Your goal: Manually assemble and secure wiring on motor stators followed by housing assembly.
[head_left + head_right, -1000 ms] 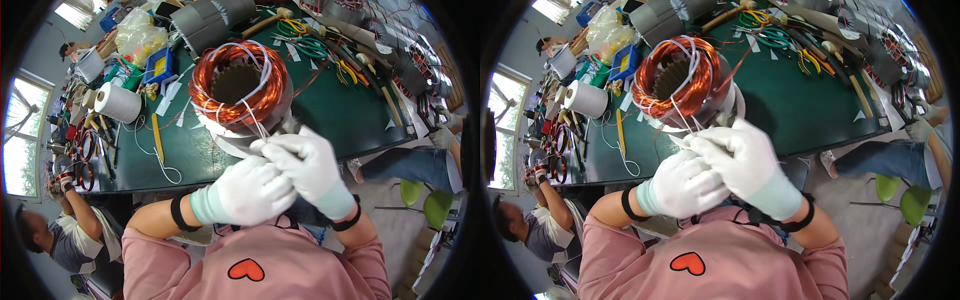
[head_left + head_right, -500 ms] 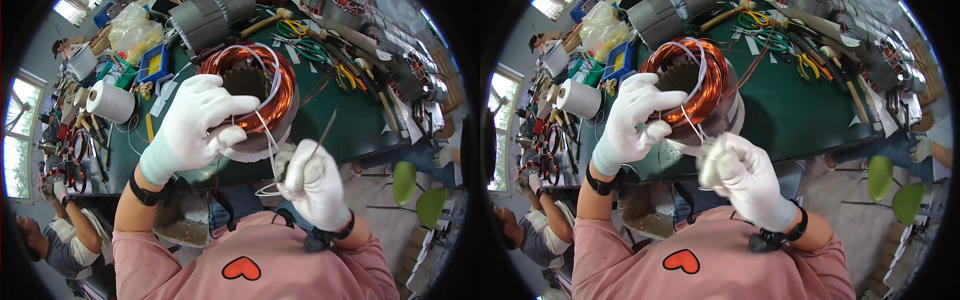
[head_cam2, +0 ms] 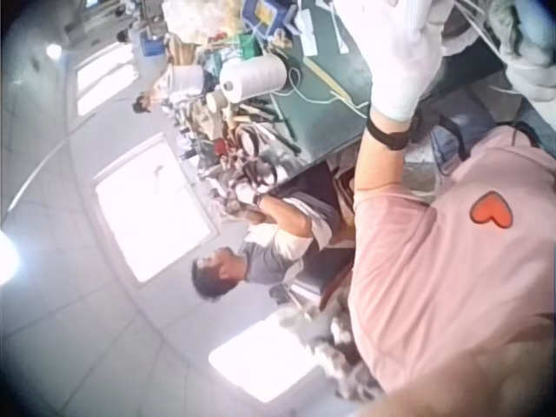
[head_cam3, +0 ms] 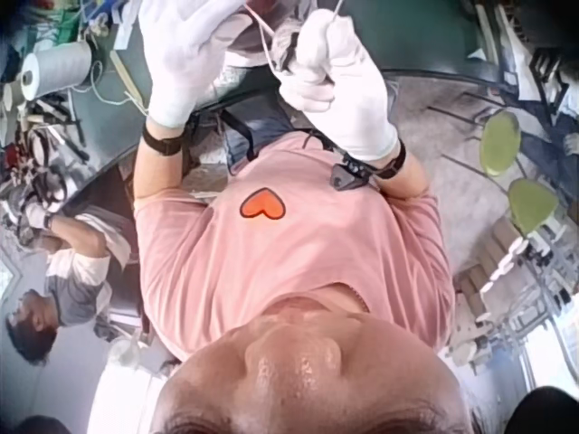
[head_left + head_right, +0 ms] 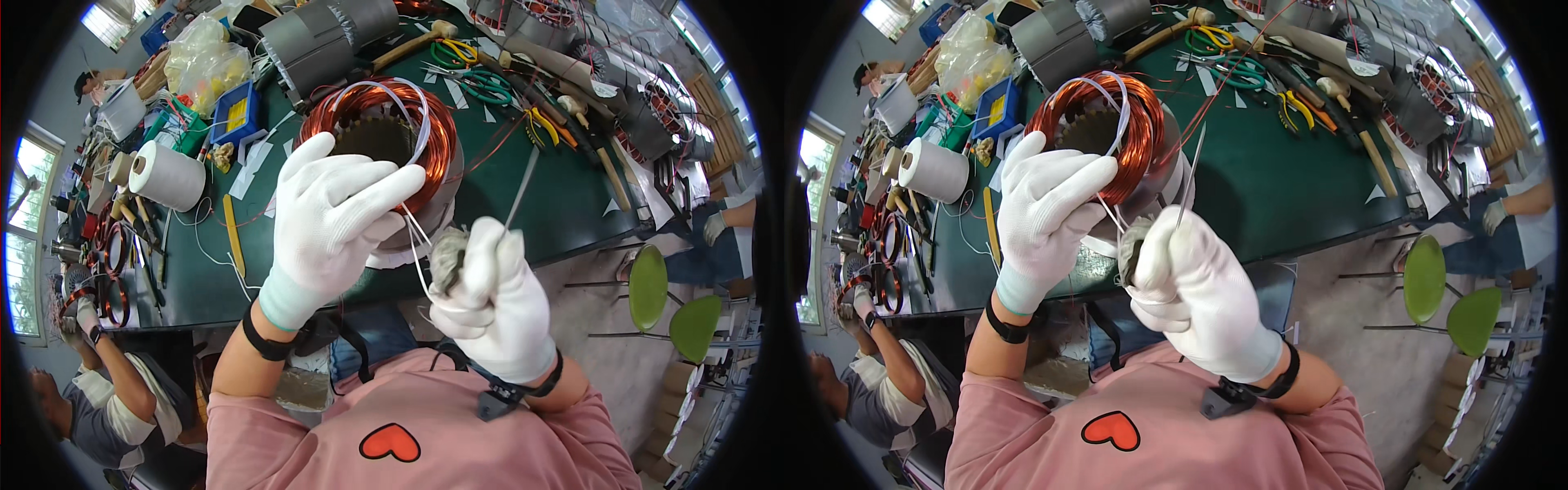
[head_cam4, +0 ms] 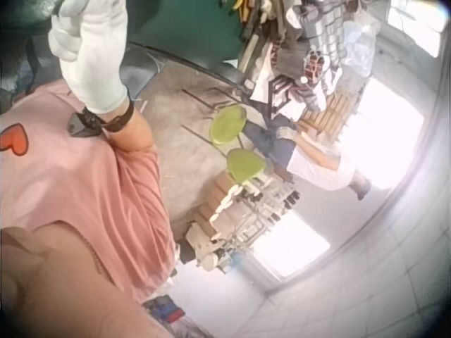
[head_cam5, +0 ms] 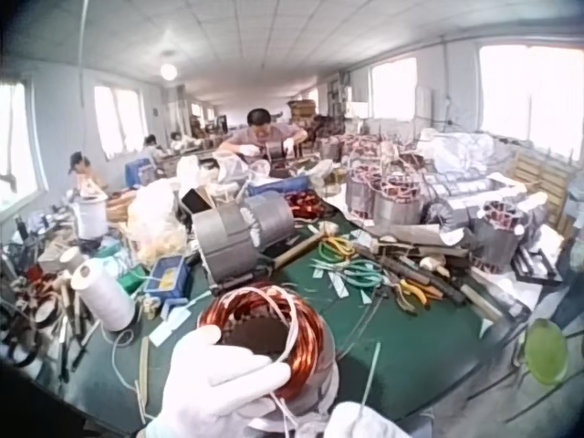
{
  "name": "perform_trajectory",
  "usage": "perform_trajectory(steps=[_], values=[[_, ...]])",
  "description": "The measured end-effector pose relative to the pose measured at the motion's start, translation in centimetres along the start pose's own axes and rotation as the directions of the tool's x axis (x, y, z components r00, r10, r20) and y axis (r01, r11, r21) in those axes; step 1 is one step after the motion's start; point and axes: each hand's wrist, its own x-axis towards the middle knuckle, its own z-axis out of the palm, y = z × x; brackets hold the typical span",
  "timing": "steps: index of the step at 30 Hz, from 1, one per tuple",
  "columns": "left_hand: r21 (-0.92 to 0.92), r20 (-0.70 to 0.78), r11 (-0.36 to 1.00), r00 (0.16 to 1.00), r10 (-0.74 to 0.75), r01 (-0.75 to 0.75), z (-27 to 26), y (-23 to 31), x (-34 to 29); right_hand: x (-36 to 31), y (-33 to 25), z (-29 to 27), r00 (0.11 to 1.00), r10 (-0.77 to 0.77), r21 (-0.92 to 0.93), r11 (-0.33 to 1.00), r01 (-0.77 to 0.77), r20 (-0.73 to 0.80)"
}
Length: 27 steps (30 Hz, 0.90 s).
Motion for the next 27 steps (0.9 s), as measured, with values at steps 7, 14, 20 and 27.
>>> perform_trajectory(steps=[7,14,20,27], values=[[0.021,-0.137,0.974,0.964,0.227,-0.226,0.9,-1.9,-0.8,0.1,1.3,-2.7,0.983,-0.147,-0.648,0.739,0.183,0.11],[-0.127,0.21,0.985,0.974,-0.084,0.112,-2.8,-0.3,0.9,2.0,3.9,-5.3,0.869,-0.282,-0.78,0.387,0.491,0.407],[-0.03,0.314,0.964,0.918,-0.241,0.263,-2.4,0.9,2.2,1.1,5.5,-4.3,0.798,-0.399,-0.767,0.283,0.576,0.452],[-0.034,0.297,0.946,0.907,-0.298,0.322,-1.9,0.9,2.6,-2.8,1.6,-7.0,0.917,0.217,-0.453,0.816,-0.359,-0.336]])
